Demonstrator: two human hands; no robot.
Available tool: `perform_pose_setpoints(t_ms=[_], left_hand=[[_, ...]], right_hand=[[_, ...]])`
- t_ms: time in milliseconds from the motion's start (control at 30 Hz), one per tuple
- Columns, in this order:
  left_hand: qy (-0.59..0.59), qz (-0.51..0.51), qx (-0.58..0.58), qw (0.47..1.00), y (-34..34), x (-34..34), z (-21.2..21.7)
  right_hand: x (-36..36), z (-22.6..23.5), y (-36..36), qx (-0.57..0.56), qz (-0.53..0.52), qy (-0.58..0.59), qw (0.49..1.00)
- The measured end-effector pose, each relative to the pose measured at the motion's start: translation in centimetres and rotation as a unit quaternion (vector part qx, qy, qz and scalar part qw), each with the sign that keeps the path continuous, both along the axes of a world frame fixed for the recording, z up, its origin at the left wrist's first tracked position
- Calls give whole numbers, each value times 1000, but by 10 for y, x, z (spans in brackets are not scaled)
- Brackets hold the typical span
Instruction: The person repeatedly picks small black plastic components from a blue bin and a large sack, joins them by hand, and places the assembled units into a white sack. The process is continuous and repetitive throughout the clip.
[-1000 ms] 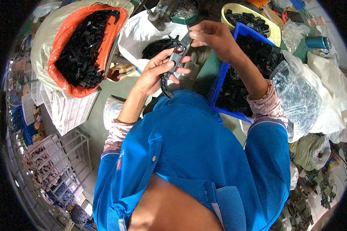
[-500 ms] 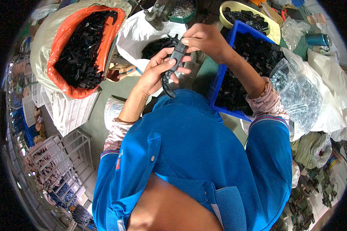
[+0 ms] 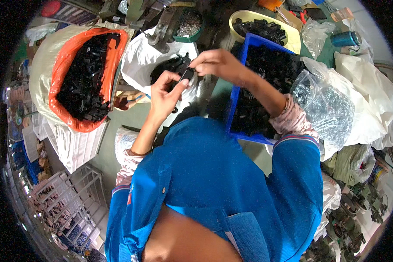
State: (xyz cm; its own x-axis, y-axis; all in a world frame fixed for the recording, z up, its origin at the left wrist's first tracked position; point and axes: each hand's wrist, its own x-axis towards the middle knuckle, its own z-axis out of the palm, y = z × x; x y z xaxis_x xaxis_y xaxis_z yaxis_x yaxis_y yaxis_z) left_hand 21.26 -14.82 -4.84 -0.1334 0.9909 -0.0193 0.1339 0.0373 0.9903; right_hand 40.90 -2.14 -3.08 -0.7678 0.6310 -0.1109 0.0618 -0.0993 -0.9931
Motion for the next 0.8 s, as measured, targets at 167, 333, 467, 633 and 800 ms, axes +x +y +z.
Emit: perform_pose_setpoints(t_ms=[167,333,467,633,800], left_hand=[[-51,-18,5,999,-10,-9,4],[-88,37,-36,995,-22,-10,12],[-99,50,-9,994,-17,-13,19],[-166,61,25,984,-3,-17,13],[-177,1,21,984,1,-25,15]], right_hand=[[65,-54,165,390,-234,-307,836],[60,-76,210,350,11,-514,783],[72,-110,216,394,-122,-461,786],[82,-93,212,336,-59,-456,822],[79,-104,209,355,-48,-403,842]])
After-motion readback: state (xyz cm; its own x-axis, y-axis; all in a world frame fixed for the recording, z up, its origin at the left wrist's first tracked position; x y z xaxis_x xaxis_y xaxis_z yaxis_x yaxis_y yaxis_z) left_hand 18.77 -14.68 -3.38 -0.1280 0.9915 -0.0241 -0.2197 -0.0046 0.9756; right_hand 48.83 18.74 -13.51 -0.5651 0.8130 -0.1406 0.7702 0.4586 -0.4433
